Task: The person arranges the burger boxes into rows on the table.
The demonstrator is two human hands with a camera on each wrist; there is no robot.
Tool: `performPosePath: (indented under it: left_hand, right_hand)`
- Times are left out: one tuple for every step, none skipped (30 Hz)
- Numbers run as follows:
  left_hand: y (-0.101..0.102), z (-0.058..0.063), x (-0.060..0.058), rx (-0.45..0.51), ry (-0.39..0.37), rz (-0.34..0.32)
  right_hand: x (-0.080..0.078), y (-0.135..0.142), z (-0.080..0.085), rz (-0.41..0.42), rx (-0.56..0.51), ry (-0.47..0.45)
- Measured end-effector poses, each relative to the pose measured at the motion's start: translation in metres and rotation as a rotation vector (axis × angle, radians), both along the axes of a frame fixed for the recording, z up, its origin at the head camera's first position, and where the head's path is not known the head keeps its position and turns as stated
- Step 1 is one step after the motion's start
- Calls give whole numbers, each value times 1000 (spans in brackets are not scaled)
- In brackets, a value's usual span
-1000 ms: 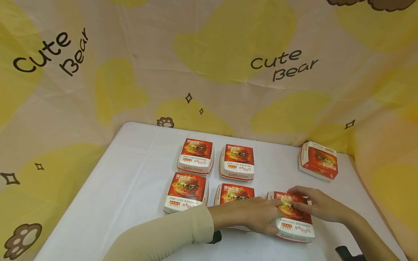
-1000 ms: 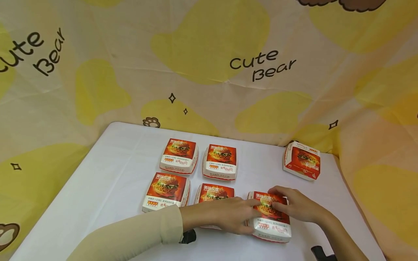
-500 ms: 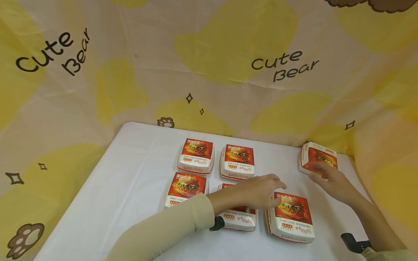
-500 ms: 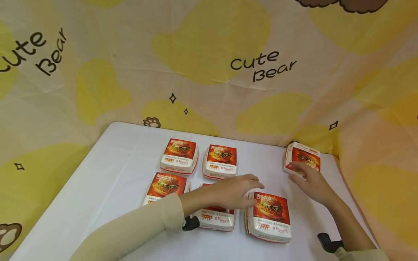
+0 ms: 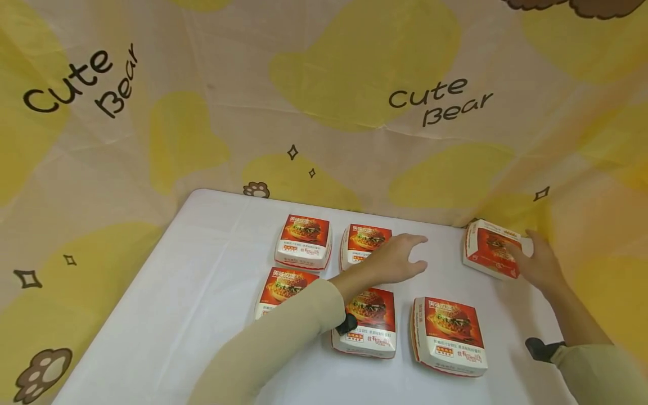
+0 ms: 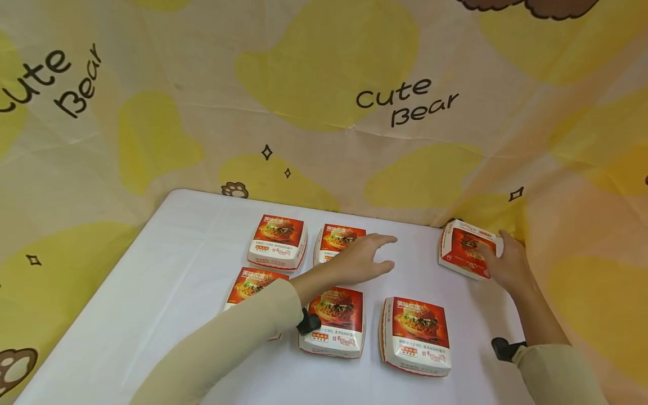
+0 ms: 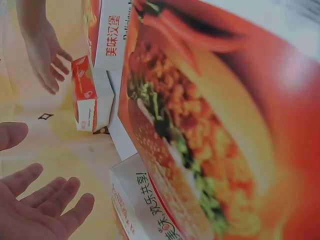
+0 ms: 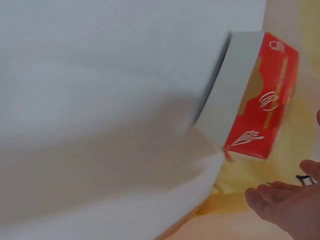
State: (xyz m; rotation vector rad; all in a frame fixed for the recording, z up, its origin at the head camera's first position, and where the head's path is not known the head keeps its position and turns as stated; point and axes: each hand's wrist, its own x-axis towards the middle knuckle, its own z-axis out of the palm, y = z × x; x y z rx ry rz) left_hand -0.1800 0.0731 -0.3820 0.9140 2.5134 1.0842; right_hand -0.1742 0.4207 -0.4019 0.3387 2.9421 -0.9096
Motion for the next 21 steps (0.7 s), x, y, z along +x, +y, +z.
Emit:
performPosePath:
  left_hand:
    - [2, -1, -1, 6, -11, 3]
    - [4, -1, -2, 8, -17, 6]
    - [6, -2, -3, 7, -17, 6]
    - [7, -2, -4, 5, -20, 7]
    - [8, -2, -4, 2, -21, 8]
    - [9, -2, -5, -5, -21, 9]
    - [10, -2, -5, -11, -20, 11]
    - [10, -1, -6, -19, -17, 13]
    - [11, -1, -6, -22, -18, 13]
    - [11, -2, -7, -22, -25, 13]
    - [11, -2, -8, -26, -29, 11]
    - [11, -2, -8, -29, -34, 8]
    - [11, -2, -9, -33, -42, 7]
    - [11, -3, -9, -36, -48, 5]
    - [11, -3, -10, -40, -55, 4]
    - [11, -3, -10, -45, -62, 3]
    - [10, -3, -10, -54, -61, 2]
    - [10, -3, -11, -59, -63, 2]
    - [11, -3, -12, -66, -62, 2]
    - [11, -3, -13, -70, -61, 0]
    - [12, -3, -13, -77, -58, -1]
  right_hand:
    - [-1, 2, -1, -9, -9, -14]
    - [-2, 4, -2, -18, -20, -28]
    - [-3, 5, -4, -26, -31, -40]
    - [-4, 6, -5, -33, -42, -50]
    - [-5, 7, -6, -36, -56, -58]
    - [-5, 8, -7, -36, -63, -65]
    - [-6, 8, -8, -26, -61, -65]
    - [-7, 9, -9, -14, -52, -64]
    - [-7, 9, -10, -2, -41, -61]
    - [-7, 10, -10, 9, -24, -65]
    - [-7, 10, -11, 19, -13, -71]
    - [-7, 10, -12, 29, 5, -73]
    - [-6, 10, -13, 36, 13, -83]
    - [-6, 11, -13, 40, 18, -94]
    - [-6, 11, -14, 42, 16, -109]
    - [-5, 11, -14, 44, 16, -126]
    - [-5, 10, -15, 47, 7, -136]
    - [-6, 10, -16, 55, 4, -138]
    - [-6, 10, -16, 64, -3, -140]
    - [-6, 9, -17, 77, 0, -130]
    - [-6, 8, -17, 90, -4, -121]
